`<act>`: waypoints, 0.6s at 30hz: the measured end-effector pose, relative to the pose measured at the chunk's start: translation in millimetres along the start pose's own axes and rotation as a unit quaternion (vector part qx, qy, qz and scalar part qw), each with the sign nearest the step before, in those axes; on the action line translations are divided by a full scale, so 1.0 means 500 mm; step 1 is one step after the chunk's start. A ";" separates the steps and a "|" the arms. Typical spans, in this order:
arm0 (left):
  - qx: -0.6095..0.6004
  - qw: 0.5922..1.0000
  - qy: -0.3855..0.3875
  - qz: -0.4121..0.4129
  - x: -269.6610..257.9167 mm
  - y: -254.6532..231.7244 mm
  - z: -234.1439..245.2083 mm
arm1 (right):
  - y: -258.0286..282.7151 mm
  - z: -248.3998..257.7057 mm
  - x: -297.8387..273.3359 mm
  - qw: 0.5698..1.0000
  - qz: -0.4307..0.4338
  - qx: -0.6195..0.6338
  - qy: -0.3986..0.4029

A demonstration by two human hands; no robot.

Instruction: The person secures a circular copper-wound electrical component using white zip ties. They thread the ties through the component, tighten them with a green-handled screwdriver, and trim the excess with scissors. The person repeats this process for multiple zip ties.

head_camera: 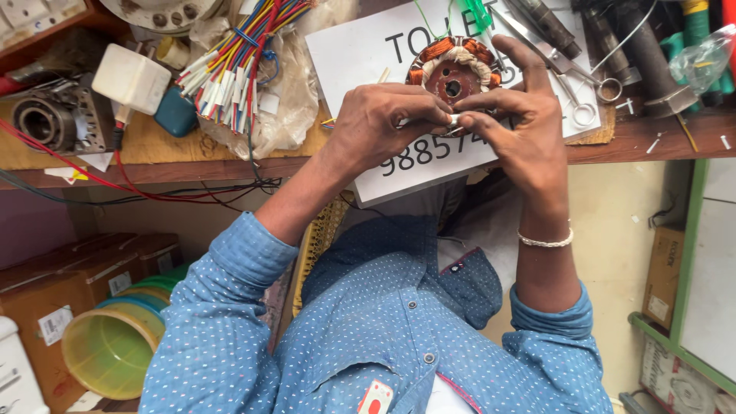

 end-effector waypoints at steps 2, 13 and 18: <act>-0.011 1.000 0.005 -0.003 -0.001 -0.003 -0.001 | -0.001 -0.009 -0.006 0.999 0.005 -0.045 -0.008; -0.019 0.998 0.000 0.063 0.008 -0.012 0.009 | 0.025 -0.038 -0.017 0.999 0.024 -0.024 -0.027; -0.055 0.994 -0.024 0.091 0.011 -0.007 -0.012 | -0.006 -0.021 -0.018 0.997 0.062 0.008 -0.038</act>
Point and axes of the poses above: each hand's wrist, its own x-axis towards the middle knuckle, its own z-axis out of the back of the hand, y = z × x, the point moved 7 cm from there along x, towards the middle knuckle, and after that the axes turned 12 degrees about -x, right-handed, at the moved point
